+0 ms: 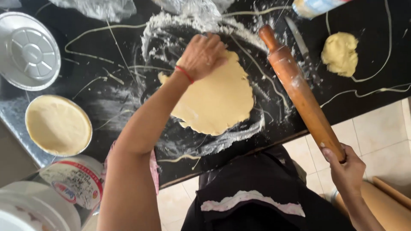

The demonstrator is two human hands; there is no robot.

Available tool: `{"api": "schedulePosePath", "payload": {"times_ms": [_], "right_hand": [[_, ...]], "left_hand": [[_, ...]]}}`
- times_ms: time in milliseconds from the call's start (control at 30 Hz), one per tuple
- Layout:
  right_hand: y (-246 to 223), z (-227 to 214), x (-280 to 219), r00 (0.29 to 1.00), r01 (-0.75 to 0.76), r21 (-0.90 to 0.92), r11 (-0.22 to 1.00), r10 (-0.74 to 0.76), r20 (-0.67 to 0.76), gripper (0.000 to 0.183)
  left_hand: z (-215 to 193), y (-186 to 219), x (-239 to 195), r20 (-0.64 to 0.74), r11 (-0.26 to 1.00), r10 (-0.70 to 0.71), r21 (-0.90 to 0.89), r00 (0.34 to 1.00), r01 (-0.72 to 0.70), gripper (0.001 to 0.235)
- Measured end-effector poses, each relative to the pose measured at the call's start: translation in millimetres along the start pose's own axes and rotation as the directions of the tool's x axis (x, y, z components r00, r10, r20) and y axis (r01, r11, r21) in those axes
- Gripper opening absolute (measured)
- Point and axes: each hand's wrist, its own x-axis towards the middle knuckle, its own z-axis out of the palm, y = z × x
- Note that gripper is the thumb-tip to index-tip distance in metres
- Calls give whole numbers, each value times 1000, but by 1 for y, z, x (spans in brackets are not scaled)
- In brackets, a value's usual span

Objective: The person walks to a kitchen counter and prepares pie crusts. They roll out dough on a floured surface, place it into a pie tin, and trim the excess with a knife. The process is repeated for a second pie tin.

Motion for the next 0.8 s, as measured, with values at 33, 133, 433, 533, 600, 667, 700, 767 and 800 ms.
{"api": "schedulePosePath", "payload": {"times_ms": [33, 133, 433, 533, 600, 667, 700, 767, 800], "right_hand": [[0, 0, -4, 1000, -19, 6, 1000, 19, 9, 53], [-3, 4, -15, 998, -54, 53, 997, 52, 32, 52], [-29, 1, 14, 987, 114, -40, 993, -109, 116, 56], [-28, 14, 43, 917, 396, -103, 912, -388, 92, 51], [-42, 22, 63, 812, 583, -136, 801, -579, 74, 54], [-67, 33, 73, 555, 829, -145, 540, -826, 96, 58], [-74, 46, 80, 553, 831, -141, 539, -827, 98, 58], [-93, 70, 95, 379, 912, -237, 335, -909, 174, 70], [-99, 80, 93, 378, 911, -239, 335, -911, 166, 70]], "left_hand": [[-8, 0, -12, 48, 988, -94, -115, 994, 99, 40], [-24, -12, -70, 62, 888, -381, -251, 922, 384, 32], [53, 61, -203, -373, 530, -843, -449, 388, 720, 53], [38, 117, -150, -224, 293, -956, -659, 191, 693, 61], [4, 130, -132, -129, 164, -986, -797, 102, 582, 61], [-42, 121, -147, -116, 91, -992, -921, -43, 379, 82], [-47, 103, -166, -117, 91, -992, -920, -46, 382, 82], [-58, 66, -203, -368, 404, -914, -854, 169, 328, 46], [-45, 58, -221, -374, 411, -911, -853, 172, 323, 46]]}}
